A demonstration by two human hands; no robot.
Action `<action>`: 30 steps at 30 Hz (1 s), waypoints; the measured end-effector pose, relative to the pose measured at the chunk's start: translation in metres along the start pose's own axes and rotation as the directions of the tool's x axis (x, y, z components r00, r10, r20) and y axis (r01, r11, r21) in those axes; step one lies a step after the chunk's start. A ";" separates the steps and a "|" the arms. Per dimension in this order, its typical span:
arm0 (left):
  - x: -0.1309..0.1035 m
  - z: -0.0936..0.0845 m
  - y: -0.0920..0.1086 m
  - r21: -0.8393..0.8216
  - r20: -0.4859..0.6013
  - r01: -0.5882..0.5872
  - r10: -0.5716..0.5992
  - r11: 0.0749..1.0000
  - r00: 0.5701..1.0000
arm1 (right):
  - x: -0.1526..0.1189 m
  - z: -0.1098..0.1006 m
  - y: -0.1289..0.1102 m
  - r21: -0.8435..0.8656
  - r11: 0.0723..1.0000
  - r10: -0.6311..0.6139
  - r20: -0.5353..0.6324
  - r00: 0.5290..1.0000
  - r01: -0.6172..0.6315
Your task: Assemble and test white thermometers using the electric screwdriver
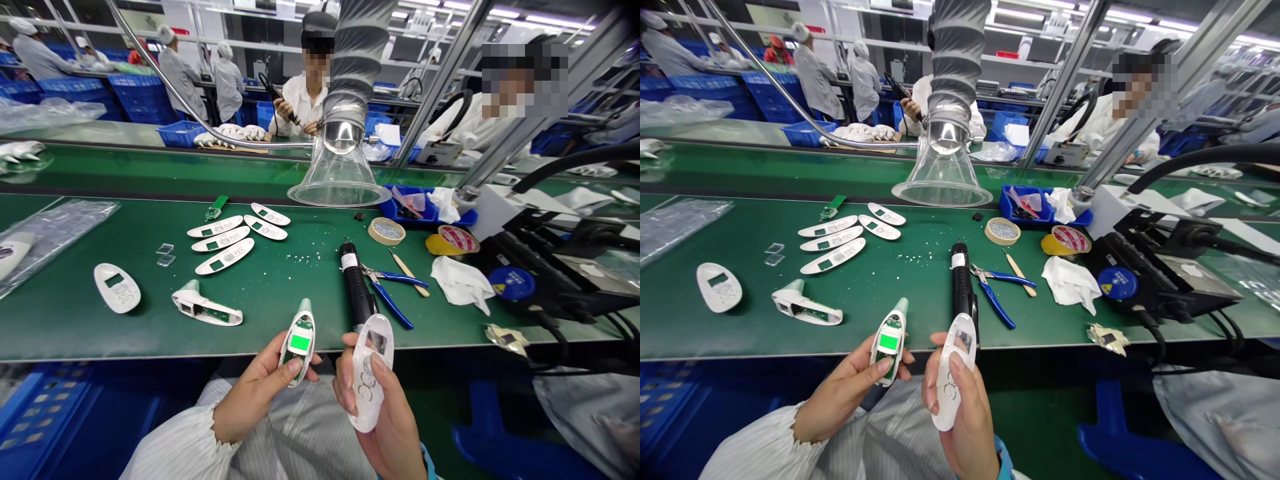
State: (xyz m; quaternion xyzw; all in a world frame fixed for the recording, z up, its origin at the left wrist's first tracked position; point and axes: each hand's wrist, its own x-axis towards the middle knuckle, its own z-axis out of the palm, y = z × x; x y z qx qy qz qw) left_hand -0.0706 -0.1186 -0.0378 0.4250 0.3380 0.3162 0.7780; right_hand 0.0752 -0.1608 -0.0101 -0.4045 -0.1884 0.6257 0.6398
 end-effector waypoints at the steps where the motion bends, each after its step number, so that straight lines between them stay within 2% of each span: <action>1: 0.000 0.000 0.001 -0.006 -0.003 0.002 -0.002 1.000 1.000 | 0.000 0.000 0.000 -0.002 1.000 -0.004 0.002 1.000 0.004; 16: 0.000 0.003 0.007 -0.106 -0.018 0.034 -0.037 0.994 0.999 | 0.000 0.000 0.000 -0.017 1.000 -0.007 0.008 1.000 0.007; 24: -0.009 0.011 0.018 -0.071 -0.110 0.160 -0.167 0.985 0.980 | 0.002 -0.005 0.001 -0.015 1.000 -0.005 0.035 0.999 0.005; 30: -0.013 0.020 0.029 -0.165 -0.140 0.158 -0.181 0.974 0.973 | 0.001 -0.004 0.001 -0.006 1.000 -0.002 0.024 1.000 0.002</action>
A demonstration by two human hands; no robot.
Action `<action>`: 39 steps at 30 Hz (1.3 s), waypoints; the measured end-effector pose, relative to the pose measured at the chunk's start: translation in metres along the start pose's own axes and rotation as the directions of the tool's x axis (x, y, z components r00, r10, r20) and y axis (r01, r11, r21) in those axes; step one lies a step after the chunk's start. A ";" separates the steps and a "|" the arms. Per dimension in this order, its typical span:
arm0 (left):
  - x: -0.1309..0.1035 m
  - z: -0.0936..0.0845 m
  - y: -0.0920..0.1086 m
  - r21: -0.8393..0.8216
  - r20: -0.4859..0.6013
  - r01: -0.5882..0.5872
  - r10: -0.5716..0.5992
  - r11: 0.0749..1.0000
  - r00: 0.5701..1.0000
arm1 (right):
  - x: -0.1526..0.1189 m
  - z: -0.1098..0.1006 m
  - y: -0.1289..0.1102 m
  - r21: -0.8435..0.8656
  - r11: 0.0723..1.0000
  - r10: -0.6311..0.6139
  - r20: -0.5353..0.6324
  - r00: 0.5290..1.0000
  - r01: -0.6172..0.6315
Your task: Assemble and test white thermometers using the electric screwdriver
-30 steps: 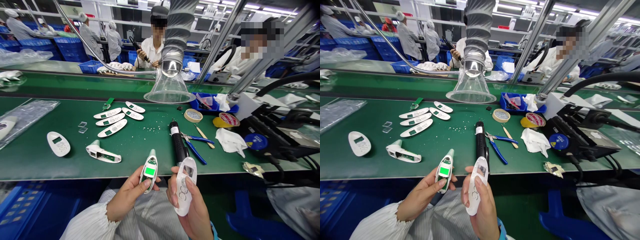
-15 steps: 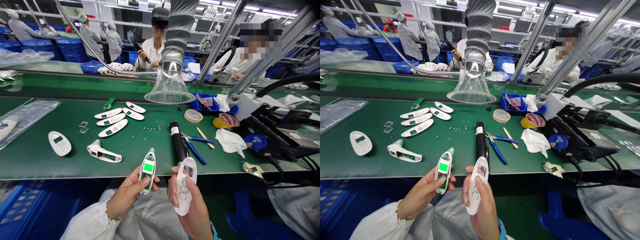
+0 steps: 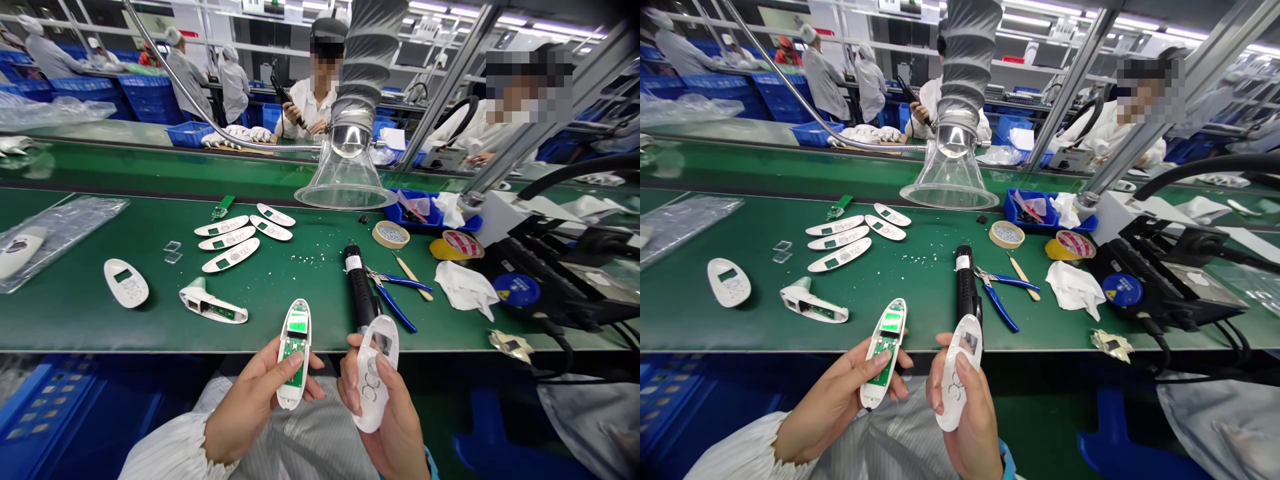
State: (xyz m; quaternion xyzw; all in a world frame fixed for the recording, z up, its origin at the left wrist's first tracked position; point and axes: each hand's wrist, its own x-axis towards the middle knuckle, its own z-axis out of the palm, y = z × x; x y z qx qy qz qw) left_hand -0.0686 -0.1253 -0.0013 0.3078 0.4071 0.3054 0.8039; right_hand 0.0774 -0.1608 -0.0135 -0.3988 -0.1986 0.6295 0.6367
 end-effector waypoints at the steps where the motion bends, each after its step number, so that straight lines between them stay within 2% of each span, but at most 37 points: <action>1: -0.001 0.001 0.001 -0.023 0.012 -0.006 0.007 1.000 1.000 | 0.000 0.000 0.000 0.001 1.000 0.001 -0.004 1.000 -0.001; 8: -0.010 0.002 0.003 -0.199 0.092 -0.002 0.021 0.980 0.996 | 0.001 -0.004 0.003 -0.011 1.000 -0.024 0.044 0.999 0.025; 11: -0.012 0.003 0.005 -0.259 0.086 0.016 0.007 0.966 0.996 | 0.000 -0.003 0.002 0.003 1.000 -0.008 0.007 1.000 0.008; 15: -0.015 0.007 0.009 -0.290 0.064 0.048 -0.031 0.956 0.997 | 0.001 -0.003 0.001 -0.009 1.000 -0.012 0.033 0.999 0.012; 20: -0.017 0.011 0.013 -0.297 0.043 0.060 -0.049 0.953 0.998 | 0.002 -0.007 0.003 -0.014 1.000 -0.025 0.049 0.999 0.025; 26: -0.015 0.009 0.011 -0.277 0.069 0.046 -0.028 0.960 0.997 | 0.004 -0.009 0.005 -0.012 0.999 -0.044 0.063 0.997 0.045; 39: -0.006 0.003 0.001 -0.096 0.076 0.008 -0.001 0.995 0.997 | 0.002 -0.006 0.004 0.004 0.999 -0.045 0.081 0.996 0.045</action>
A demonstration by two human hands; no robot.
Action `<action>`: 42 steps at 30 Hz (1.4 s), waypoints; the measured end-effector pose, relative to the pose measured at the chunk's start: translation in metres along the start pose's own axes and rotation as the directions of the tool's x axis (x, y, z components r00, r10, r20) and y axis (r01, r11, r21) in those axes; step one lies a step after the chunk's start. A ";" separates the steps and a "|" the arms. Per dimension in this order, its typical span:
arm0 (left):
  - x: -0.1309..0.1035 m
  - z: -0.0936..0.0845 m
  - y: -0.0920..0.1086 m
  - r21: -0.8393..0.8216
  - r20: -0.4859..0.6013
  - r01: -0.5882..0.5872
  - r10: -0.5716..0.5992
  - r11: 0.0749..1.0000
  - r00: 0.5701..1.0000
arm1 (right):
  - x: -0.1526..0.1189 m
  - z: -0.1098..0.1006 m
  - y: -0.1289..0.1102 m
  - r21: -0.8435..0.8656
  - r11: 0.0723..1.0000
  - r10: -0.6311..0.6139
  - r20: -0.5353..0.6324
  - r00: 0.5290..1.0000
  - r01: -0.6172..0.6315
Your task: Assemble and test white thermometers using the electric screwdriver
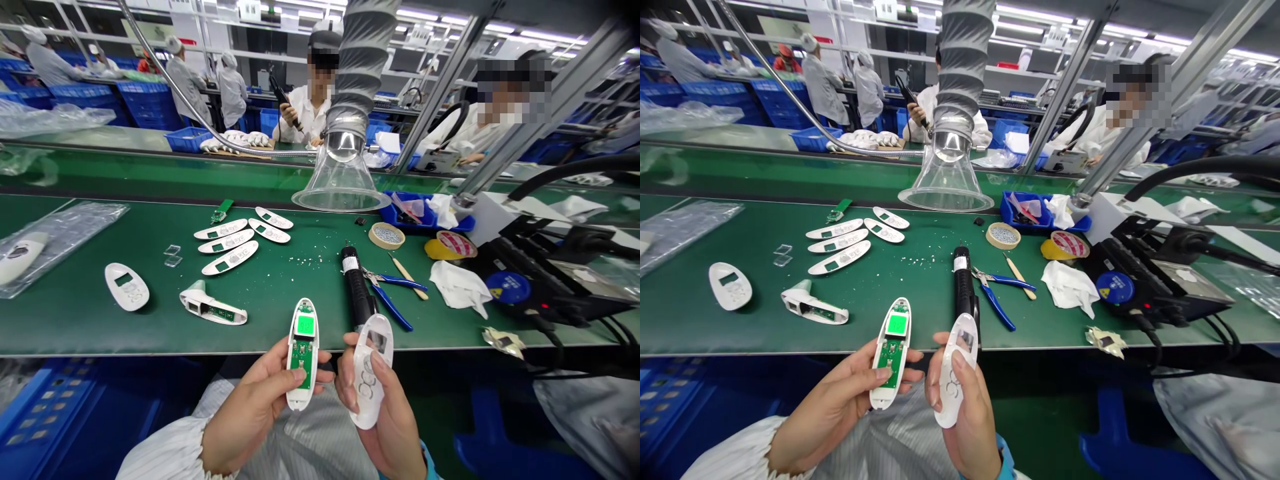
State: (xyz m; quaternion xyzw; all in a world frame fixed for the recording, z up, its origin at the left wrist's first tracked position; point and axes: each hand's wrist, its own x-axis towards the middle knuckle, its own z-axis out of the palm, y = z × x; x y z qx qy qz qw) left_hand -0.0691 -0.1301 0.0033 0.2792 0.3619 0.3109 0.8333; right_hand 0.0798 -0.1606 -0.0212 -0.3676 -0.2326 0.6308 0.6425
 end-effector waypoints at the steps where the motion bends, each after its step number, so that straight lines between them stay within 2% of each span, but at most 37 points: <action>1: 0.000 0.000 -0.001 0.007 0.004 0.005 -0.005 1.000 1.000 | -0.001 0.001 -0.001 0.004 1.000 0.006 -0.009 1.000 -0.006; 4: 0.001 0.001 -0.002 0.021 0.019 0.014 -0.014 1.000 1.000 | -0.004 0.001 -0.005 0.011 1.000 0.006 -0.034 0.999 -0.006; 9: 0.002 0.005 -0.003 0.052 0.037 0.023 -0.025 0.998 0.999 | -0.005 -0.006 -0.006 0.014 0.999 -0.037 0.012 0.999 0.036; 16: 0.002 0.019 0.000 0.137 0.048 0.028 -0.034 0.990 0.998 | -0.012 -0.010 -0.019 0.039 0.995 -0.089 -0.034 0.995 0.091; 21: 0.008 0.042 0.003 0.319 0.111 0.030 -0.069 0.947 0.991 | -0.017 -0.031 -0.042 0.080 0.964 -0.247 -0.085 0.965 0.254; 25: 0.023 0.077 0.003 0.426 0.233 0.023 -0.134 0.904 0.963 | -0.026 -0.060 -0.063 0.062 0.935 -0.328 -0.224 0.918 0.349; 28: 0.037 0.120 0.002 0.519 0.318 0.051 -0.248 0.853 0.915 | -0.036 -0.087 -0.079 -0.013 0.911 -0.389 -0.359 0.848 0.412; 30: 0.046 0.153 -0.002 0.582 0.355 0.048 -0.307 0.812 0.883 | -0.042 -0.111 -0.094 -0.083 0.891 -0.432 -0.451 0.781 0.446; 34: 0.074 0.218 -0.023 0.671 0.416 0.013 -0.391 0.741 0.821 | -0.047 -0.180 -0.141 -0.197 0.810 -0.542 -0.611 0.577 0.552; 36: 0.095 0.246 -0.042 0.678 0.427 0.019 -0.414 0.735 0.804 | -0.044 -0.222 -0.169 -0.231 0.770 -0.565 -0.680 0.467 0.595; 38: 0.120 0.272 -0.065 0.684 0.422 0.036 -0.436 0.728 0.795 | -0.037 -0.264 -0.196 -0.258 0.753 -0.560 -0.735 0.384 0.605; 40: 0.143 0.294 -0.090 0.692 0.411 0.045 -0.444 0.721 0.796 | -0.026 -0.301 -0.216 -0.268 0.760 -0.536 -0.773 0.339 0.592; 42: 0.163 0.313 -0.111 0.701 0.399 0.057 -0.457 0.711 0.795 | -0.013 -0.329 -0.228 -0.252 0.783 -0.498 -0.802 0.329 0.568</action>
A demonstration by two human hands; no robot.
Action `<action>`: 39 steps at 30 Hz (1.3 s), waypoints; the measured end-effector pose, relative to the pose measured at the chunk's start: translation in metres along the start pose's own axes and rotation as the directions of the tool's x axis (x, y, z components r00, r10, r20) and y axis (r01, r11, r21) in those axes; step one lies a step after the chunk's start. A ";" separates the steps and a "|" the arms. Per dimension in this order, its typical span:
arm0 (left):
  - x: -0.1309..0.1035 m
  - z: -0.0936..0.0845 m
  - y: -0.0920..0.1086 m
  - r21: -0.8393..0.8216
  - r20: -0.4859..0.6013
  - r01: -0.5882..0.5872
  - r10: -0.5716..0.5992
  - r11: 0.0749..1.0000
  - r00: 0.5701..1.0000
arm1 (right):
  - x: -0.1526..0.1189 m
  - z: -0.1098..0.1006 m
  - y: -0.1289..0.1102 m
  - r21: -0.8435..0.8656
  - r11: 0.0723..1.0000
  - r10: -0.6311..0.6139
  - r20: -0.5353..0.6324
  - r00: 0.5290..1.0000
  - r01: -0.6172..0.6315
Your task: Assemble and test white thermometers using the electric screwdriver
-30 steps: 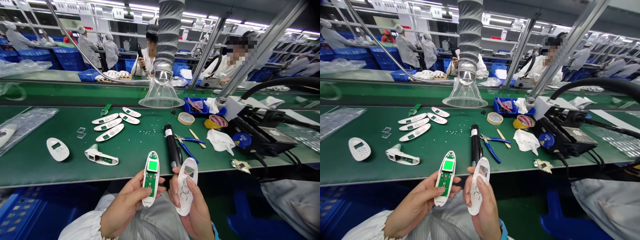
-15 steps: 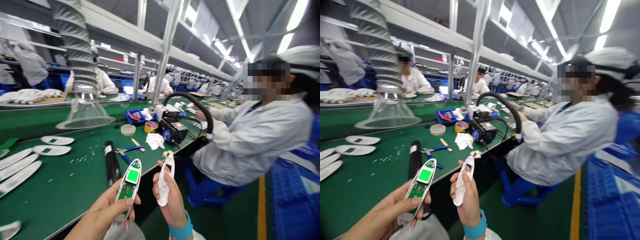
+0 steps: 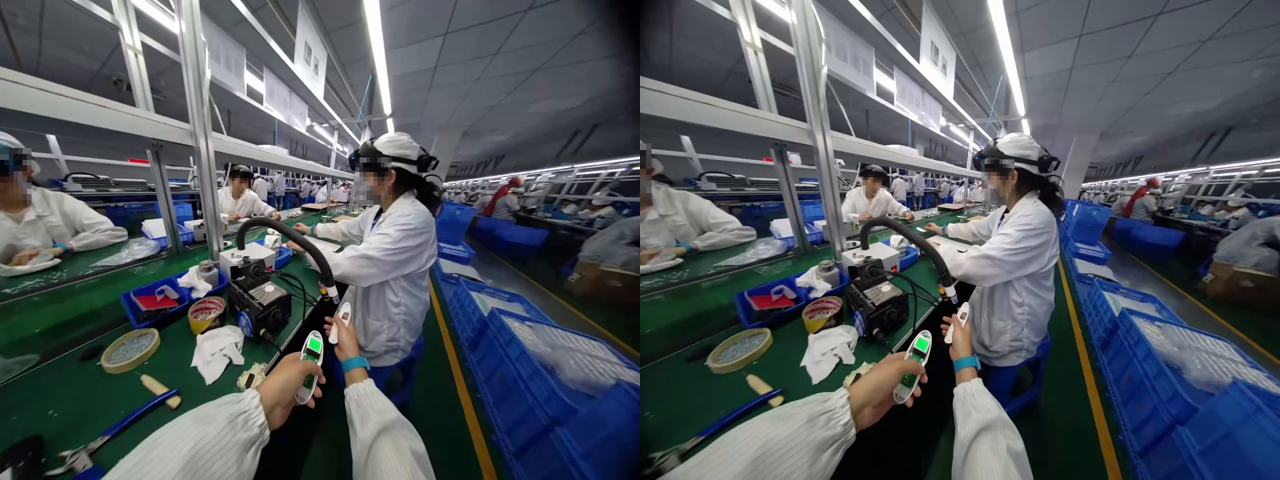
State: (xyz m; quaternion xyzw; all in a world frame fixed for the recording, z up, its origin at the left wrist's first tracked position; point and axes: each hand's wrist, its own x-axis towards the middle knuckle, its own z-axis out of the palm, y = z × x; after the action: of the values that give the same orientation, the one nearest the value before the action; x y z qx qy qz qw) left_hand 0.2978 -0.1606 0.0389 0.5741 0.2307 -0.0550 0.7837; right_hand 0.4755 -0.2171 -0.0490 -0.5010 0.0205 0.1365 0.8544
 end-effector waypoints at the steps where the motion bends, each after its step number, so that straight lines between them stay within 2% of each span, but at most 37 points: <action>1: 0.013 0.005 0.000 0.002 0.004 0.008 -0.008 1.000 1.000 | 0.012 0.000 0.003 -0.006 1.000 0.018 -0.009 1.000 -0.018; 5: 0.048 0.018 -0.001 0.006 0.015 0.018 -0.018 1.000 1.000 | 0.030 0.002 0.017 0.001 0.999 0.043 -0.010 0.999 -0.043; 14: 0.097 0.025 0.002 -0.014 -0.057 0.011 -0.012 1.000 0.998 | 0.032 -0.016 0.027 0.031 0.999 -0.013 0.024 1.000 0.012; 21: 0.139 0.038 -0.001 -0.028 -0.101 -0.004 0.001 1.000 0.995 | 0.038 -0.031 0.031 0.006 0.998 -0.066 0.017 0.998 0.066; 24: 0.158 0.047 -0.001 -0.030 -0.123 0.001 -0.005 1.000 0.992 | 0.039 -0.042 0.034 -0.018 0.999 -0.030 -0.034 0.999 0.029; 28: 0.179 0.059 0.000 -0.026 -0.119 0.016 -0.020 1.000 0.993 | 0.030 -0.067 0.039 -0.054 0.997 0.042 -0.065 0.997 -0.045; 31: 0.187 0.064 -0.001 -0.020 -0.092 0.041 -0.043 0.999 0.995 | 0.021 -0.085 0.040 -0.072 0.995 0.059 -0.081 0.995 -0.065; 34: 0.188 0.063 -0.007 -0.003 -0.077 0.072 -0.072 0.997 0.994 | 0.016 -0.090 0.035 -0.093 0.993 0.063 -0.086 0.994 -0.071; 36: 0.184 0.059 -0.010 0.013 -0.076 0.084 -0.083 0.996 0.994 | 0.018 -0.086 0.030 -0.114 0.991 0.055 -0.078 0.995 -0.064; 39: 0.167 0.053 -0.011 0.040 -0.085 0.085 -0.081 0.996 0.993 | 0.026 -0.068 0.023 -0.153 0.988 0.028 -0.059 0.998 -0.037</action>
State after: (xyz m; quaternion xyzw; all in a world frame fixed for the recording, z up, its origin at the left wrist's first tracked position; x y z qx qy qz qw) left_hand 0.4578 -0.1833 -0.0293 0.5828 0.2854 -0.0688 0.7577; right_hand 0.5020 -0.2595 -0.1072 -0.5687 0.0422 0.1375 0.8099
